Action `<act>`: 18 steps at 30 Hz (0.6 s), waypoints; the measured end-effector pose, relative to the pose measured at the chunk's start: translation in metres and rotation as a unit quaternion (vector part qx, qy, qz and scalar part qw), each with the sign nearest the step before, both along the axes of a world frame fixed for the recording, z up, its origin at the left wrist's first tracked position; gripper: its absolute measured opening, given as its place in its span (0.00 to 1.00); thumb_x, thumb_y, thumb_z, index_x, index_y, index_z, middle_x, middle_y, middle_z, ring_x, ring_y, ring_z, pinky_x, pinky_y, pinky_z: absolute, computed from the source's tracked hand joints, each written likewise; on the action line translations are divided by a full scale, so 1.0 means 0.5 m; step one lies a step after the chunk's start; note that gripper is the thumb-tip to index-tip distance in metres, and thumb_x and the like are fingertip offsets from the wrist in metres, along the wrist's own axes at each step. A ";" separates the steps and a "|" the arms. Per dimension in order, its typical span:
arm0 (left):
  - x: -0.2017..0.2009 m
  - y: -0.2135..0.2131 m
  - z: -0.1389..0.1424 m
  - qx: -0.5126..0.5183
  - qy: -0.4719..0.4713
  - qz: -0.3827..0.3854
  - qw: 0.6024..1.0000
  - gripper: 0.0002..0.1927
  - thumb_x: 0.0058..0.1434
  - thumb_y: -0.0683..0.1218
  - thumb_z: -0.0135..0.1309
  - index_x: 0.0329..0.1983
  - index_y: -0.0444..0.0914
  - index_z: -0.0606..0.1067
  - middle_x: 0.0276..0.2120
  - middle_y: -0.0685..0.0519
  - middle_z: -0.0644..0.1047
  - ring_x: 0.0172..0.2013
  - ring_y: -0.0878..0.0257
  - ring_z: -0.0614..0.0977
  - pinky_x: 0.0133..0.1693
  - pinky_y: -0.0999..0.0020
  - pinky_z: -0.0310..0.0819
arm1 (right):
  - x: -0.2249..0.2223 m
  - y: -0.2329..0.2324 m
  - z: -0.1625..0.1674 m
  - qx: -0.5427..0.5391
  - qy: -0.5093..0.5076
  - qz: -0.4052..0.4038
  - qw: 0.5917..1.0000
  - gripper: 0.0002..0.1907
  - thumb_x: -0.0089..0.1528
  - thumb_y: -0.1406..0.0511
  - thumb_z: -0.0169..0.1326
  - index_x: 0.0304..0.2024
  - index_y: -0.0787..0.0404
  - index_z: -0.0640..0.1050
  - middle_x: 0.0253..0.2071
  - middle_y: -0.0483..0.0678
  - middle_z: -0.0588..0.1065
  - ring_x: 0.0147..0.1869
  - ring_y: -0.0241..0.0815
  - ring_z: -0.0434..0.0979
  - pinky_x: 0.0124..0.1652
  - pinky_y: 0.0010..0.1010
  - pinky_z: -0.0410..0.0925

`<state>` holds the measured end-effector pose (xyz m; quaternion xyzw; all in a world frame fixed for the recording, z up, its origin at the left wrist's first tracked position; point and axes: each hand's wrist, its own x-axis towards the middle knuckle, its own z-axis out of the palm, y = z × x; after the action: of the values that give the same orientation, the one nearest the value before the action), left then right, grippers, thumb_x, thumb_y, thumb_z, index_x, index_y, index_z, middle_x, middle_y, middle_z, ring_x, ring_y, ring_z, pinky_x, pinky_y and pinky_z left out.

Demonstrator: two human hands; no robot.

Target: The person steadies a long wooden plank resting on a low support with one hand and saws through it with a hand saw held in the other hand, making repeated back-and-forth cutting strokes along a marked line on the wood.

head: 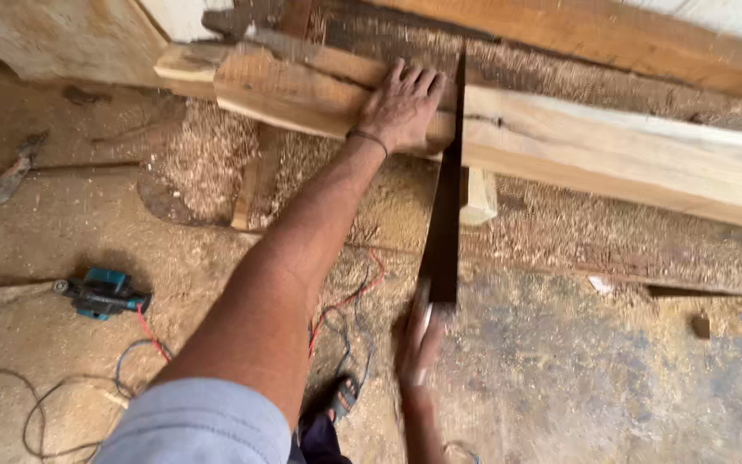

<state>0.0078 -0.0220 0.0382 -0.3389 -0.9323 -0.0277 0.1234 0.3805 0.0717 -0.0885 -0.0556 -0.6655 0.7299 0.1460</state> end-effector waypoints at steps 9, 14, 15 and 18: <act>-0.013 0.008 -0.012 -0.042 0.025 0.013 0.999 0.43 0.60 0.50 0.54 0.74 0.30 0.52 0.71 0.35 0.57 0.70 0.38 0.56 0.67 0.35 0.44 | -0.025 0.034 0.104 0.000 -0.143 -0.062 0.988 0.19 0.74 0.57 0.43 0.41 0.66 0.76 0.19 0.40 0.71 0.15 0.27 0.65 0.13 0.21 0.59; -0.038 0.008 -0.060 -0.025 0.095 0.006 0.995 0.37 0.68 0.46 0.54 0.75 0.30 0.55 0.72 0.37 0.60 0.73 0.40 0.59 0.71 0.33 0.46 | -0.226 0.072 0.095 0.032 -0.011 -0.006 0.999 0.21 0.79 0.57 0.41 0.46 0.66 0.77 0.21 0.41 0.66 0.18 0.27 0.60 0.17 0.25 0.56; -0.038 0.008 -0.054 -0.026 0.094 0.009 0.995 0.38 0.67 0.47 0.56 0.75 0.31 0.56 0.73 0.38 0.61 0.73 0.41 0.59 0.71 0.34 0.46 | -0.198 0.056 0.074 0.039 0.002 -0.014 0.999 0.21 0.77 0.57 0.40 0.49 0.66 0.77 0.22 0.42 0.71 0.17 0.28 0.62 0.16 0.26 0.58; -0.006 -0.001 -0.005 -0.038 -0.056 0.001 0.998 0.63 0.47 0.67 0.67 0.73 0.28 0.50 0.70 0.35 0.56 0.70 0.39 0.56 0.67 0.36 0.43 | 0.004 -0.033 -0.006 -0.279 -0.024 -0.039 0.959 0.28 0.77 0.57 0.39 0.73 0.67 0.69 0.35 0.41 0.66 0.30 0.30 0.60 0.27 0.20 0.56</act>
<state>0.0048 -0.0227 0.0355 -0.3401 -0.9385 -0.0108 0.0584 0.3825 0.0551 -0.0913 -0.1378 -0.4362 0.8786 0.1373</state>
